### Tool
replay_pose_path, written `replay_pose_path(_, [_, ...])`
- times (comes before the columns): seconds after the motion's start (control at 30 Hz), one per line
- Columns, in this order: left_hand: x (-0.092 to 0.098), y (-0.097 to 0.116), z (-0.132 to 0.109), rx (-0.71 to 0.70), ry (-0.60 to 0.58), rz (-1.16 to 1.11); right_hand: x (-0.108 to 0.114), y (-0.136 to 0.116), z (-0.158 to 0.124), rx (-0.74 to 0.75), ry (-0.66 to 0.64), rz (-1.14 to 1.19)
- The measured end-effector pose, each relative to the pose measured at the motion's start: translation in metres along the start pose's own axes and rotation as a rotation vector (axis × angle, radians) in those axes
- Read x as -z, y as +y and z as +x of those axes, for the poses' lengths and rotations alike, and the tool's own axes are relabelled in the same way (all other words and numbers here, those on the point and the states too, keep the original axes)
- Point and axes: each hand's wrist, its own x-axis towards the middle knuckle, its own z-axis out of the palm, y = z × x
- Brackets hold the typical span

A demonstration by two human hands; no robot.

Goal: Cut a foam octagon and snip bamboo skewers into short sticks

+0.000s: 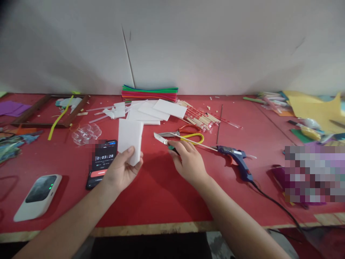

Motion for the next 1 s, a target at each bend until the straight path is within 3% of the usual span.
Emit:
replay_pose_path(0.13, [0.001, -0.013, -0.005, 0.061, -0.112, 0.079, -0.008, 0.004, -0.002, -0.113, -0.240, -0.194])
replay_pose_path(0.27, [0.003, -0.023, -0.011, 0.172, -0.328, 0.191, -0.010, 0.000, 0.015, -0.047, -0.292, -0.194])
replay_pose_path(0.33, [0.004, -0.025, -0.013, 0.223, -0.398, 0.222, -0.011, -0.005, 0.042, 0.048, -0.316, -0.119])
replay_pose_path(0.43, [0.005, -0.025, -0.016, 0.280, -0.450, 0.265, -0.021, -0.012, 0.107, 0.100, -0.347, -0.099])
replay_pose_path(0.57, [0.007, -0.023, -0.015, 0.310, -0.473, 0.268, -0.059, -0.017, 0.205, 0.161, -0.529, -0.156])
replay_pose_path(0.67, [0.008, -0.024, -0.013, 0.284, -0.501, 0.246, -0.096, -0.017, 0.260, 0.176, -0.610, -0.194])
replay_pose_path(0.83, [0.004, -0.022, -0.012, 0.269, -0.545, 0.176, -0.140, -0.016, 0.303, 0.221, -0.737, -0.302])
replay_pose_path(1.0, [0.002, -0.022, -0.014, 0.278, -0.545, 0.148, -0.158, -0.017, 0.314, 0.265, -0.837, -0.413])
